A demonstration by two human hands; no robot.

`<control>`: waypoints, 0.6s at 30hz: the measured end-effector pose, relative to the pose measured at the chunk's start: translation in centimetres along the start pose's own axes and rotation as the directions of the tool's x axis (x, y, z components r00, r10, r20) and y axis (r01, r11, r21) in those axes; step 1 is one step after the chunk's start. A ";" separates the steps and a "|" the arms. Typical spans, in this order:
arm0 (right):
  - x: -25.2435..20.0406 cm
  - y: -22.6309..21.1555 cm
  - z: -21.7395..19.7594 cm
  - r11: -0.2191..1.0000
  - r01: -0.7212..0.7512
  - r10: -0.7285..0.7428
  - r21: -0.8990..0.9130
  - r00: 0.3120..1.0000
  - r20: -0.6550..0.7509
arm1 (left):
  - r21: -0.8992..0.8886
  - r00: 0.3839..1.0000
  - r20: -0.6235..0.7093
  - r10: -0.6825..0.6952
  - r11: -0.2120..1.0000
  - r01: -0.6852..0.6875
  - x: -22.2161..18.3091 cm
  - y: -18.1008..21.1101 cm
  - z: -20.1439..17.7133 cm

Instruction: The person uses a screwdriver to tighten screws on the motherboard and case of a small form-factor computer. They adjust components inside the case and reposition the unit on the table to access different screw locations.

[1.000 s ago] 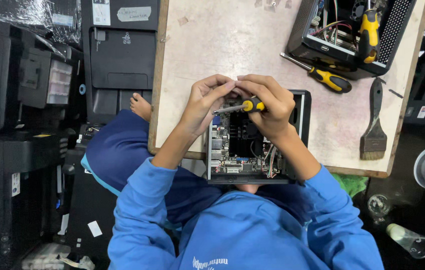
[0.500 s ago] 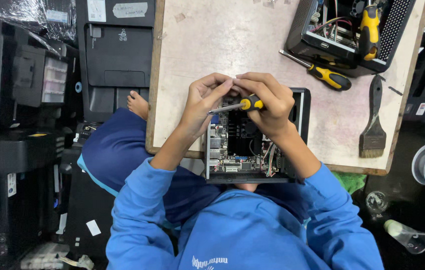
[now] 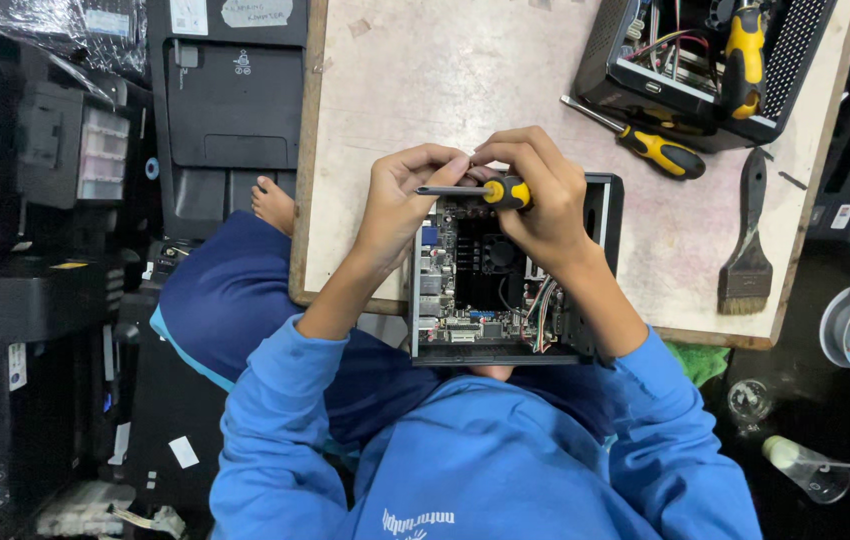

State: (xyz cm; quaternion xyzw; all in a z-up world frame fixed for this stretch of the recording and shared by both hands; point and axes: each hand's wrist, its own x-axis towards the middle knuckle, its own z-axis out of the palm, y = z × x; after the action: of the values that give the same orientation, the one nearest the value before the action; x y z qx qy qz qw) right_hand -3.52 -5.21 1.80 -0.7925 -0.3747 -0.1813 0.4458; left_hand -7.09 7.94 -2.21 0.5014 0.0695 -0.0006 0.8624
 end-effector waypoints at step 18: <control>-4.7 1.6 1.6 0.914 0.163 0.060 -0.371 0.851 0.522 | 0.375 0.959 -0.092 0.268 0.901 -0.216 1.5 3.1 -3.0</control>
State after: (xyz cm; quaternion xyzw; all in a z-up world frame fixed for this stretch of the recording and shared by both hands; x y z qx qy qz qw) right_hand -5.48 -6.44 -2.87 -0.8752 -0.4578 -0.0444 0.1497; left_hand -5.77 12.20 -1.14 0.6550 0.0663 0.1293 0.7415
